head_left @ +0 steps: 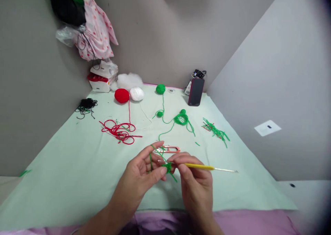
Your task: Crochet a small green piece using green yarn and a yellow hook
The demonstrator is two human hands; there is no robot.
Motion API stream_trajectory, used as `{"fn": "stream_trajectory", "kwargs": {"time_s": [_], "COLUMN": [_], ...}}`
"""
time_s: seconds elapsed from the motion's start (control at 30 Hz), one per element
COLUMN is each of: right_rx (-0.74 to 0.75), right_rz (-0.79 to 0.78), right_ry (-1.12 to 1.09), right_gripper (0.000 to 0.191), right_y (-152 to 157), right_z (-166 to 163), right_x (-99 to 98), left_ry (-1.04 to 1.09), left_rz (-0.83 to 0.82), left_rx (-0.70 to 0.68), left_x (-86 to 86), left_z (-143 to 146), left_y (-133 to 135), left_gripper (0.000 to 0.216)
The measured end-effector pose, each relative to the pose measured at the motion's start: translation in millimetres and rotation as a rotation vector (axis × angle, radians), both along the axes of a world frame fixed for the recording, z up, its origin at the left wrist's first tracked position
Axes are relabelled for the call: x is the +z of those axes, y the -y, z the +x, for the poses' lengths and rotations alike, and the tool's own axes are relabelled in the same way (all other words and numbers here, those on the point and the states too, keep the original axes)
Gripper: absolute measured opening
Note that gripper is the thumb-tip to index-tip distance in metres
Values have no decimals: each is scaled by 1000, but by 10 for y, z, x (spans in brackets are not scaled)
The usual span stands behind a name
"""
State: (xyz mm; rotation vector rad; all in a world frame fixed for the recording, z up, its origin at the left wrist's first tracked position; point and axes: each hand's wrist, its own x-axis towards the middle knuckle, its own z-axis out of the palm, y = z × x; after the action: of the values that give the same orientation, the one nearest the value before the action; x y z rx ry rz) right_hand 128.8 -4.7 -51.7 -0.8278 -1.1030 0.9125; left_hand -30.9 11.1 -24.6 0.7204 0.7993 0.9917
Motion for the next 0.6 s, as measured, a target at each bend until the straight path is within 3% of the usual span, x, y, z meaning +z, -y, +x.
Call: {"fn": "stream_trajectory", "kwargs": {"time_s": [0.23, 0.6], "right_rx": [42, 121], "right_rz": [-106, -131], "right_ry": [-131, -211], "right_gripper": [13, 15], "right_y": [-1, -24], "right_z": [-7, 58], "right_x": [16, 71], "left_ry": [1, -37], "left_rz": [-10, -3], "left_rx": [61, -47], "left_x": [-2, -34], "left_z": [20, 21], "left_y": [13, 9], "left_gripper": [49, 31]}}
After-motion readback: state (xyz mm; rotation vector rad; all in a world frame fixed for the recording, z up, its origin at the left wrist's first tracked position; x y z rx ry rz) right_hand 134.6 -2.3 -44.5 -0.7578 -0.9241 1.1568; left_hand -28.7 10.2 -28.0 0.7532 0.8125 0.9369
